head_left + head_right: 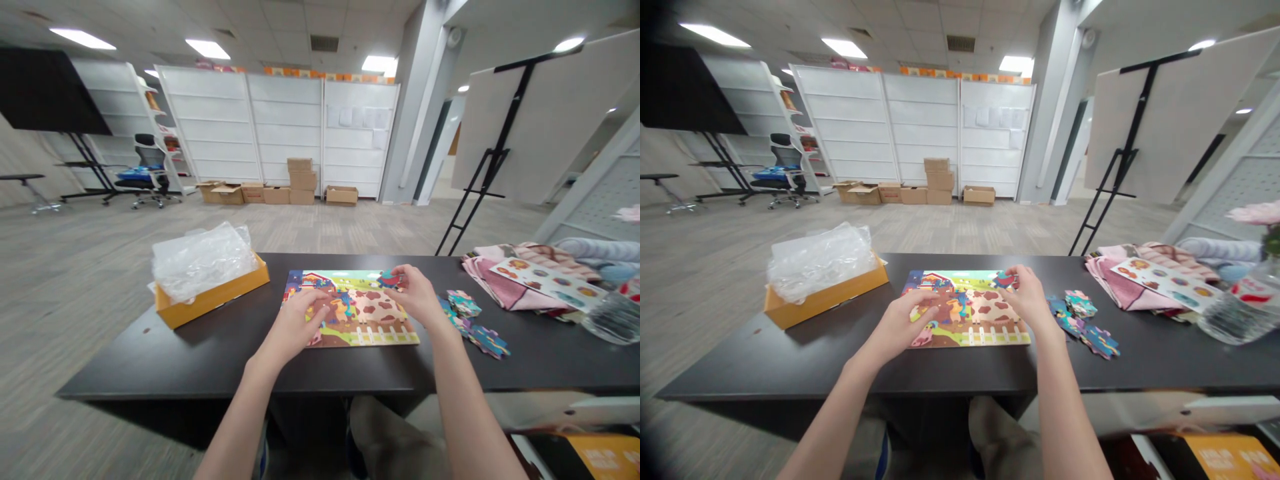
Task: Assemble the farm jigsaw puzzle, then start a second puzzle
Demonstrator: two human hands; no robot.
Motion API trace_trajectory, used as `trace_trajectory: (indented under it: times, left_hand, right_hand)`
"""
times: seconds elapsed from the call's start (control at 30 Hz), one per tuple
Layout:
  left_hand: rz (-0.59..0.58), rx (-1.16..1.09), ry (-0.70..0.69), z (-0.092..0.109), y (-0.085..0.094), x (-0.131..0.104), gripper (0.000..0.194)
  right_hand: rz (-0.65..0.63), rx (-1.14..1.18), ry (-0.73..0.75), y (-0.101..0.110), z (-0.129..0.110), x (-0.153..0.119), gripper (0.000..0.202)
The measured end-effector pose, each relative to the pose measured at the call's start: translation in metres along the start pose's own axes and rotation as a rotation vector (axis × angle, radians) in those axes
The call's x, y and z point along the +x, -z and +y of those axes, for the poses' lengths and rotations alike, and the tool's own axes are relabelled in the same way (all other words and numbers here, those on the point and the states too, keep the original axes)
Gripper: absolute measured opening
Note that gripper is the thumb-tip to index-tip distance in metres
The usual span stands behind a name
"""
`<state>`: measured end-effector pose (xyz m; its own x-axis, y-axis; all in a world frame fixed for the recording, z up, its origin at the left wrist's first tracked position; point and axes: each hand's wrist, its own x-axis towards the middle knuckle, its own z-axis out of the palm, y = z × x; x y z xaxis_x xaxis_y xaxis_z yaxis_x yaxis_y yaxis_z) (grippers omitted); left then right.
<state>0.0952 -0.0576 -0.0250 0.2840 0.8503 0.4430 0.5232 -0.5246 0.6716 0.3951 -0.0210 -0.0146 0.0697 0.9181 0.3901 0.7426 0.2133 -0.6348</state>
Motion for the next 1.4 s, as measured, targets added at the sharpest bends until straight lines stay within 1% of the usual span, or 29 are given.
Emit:
trace_trajectory:
  times: [0.07, 0.13, 0.2, 0.3, 0.37, 0.43, 0.5, 0.6, 0.67, 0.73, 0.8, 0.9, 0.97, 1.03, 1.13, 1.2, 1.3, 1.4]
  left_hand:
    - [0.009, -0.169, 0.086, 0.004, -0.001, 0.002, 0.026]
    - [0.012, -0.358, 0.181, 0.007, -0.002, 0.004, 0.034]
    - [0.024, -0.515, 0.261, 0.009, -0.002, 0.005, 0.041]
    - [0.049, -0.653, 0.336, 0.01, 0.002, 0.005, 0.051]
    - [0.081, -0.684, 0.357, 0.008, 0.006, 0.004, 0.054]
    - [0.118, -0.663, 0.358, 0.006, 0.011, 0.002, 0.05]
    - [0.126, -0.607, 0.337, 0.002, 0.018, 0.001, 0.041]
    - [0.094, -0.525, 0.261, -0.002, 0.025, 0.0, 0.03]
    - [0.075, -0.491, 0.216, -0.004, 0.027, -0.001, 0.03]
    - [0.078, -0.482, 0.199, -0.004, 0.028, -0.002, 0.032]
    - [0.124, -0.509, 0.229, -0.002, 0.028, -0.004, 0.037]
    - [0.211, -0.59, 0.307, -0.001, 0.032, -0.005, 0.041]
    - [0.215, -0.612, 0.339, -0.003, 0.037, -0.006, 0.04]
    - [0.203, -0.582, 0.353, -0.01, 0.043, -0.007, 0.039]
    - [0.24, -0.466, 0.365, -0.026, 0.055, -0.009, 0.036]
    - [0.244, -0.375, 0.395, -0.038, 0.06, -0.012, 0.034]
    - [0.15, -0.295, 0.458, -0.051, 0.063, -0.016, 0.034]
    - [0.075, -0.209, 0.485, -0.056, 0.061, -0.018, 0.033]
  right_hand:
    - [-0.102, 0.265, 0.053, -0.01, -0.025, -0.004, 0.038]
    - [-0.205, 0.445, 0.081, -0.024, -0.048, -0.009, 0.04]
    - [-0.229, 0.512, 0.145, -0.039, -0.068, -0.014, 0.039]
    - [-0.225, 0.529, 0.246, -0.056, -0.091, -0.021, 0.031]
    - [-0.269, 0.538, 0.271, -0.063, -0.101, -0.025, 0.03]
    - [-0.319, 0.574, 0.25, -0.066, -0.108, -0.027, 0.034]
    - [-0.315, 0.598, 0.205, -0.066, -0.111, -0.027, 0.035]
    - [-0.231, 0.568, 0.177, -0.067, -0.111, -0.025, 0.029]
    - [-0.265, 0.579, 0.179, -0.069, -0.111, -0.025, 0.029]
    - [-0.363, 0.634, 0.162, -0.074, -0.112, -0.026, 0.03]
    - [-0.411, 0.695, 0.129, -0.081, -0.115, -0.027, 0.027]
    - [-0.377, 0.791, 0.046, -0.091, -0.121, -0.03, 0.024]
    - [-0.363, 0.855, -0.009, -0.098, -0.124, -0.032, 0.026]
    - [-0.384, 0.874, -0.016, -0.102, -0.125, -0.033, 0.026]
    - [-0.407, 0.765, 0.054, -0.103, -0.121, -0.034, 0.018]
    - [-0.387, 0.652, 0.083, -0.098, -0.115, -0.034, 0.014]
    - [-0.37, 0.533, 0.108, -0.088, -0.107, -0.032, 0.009]
    - [-0.415, 0.482, 0.138, -0.081, -0.105, -0.033, 0.008]
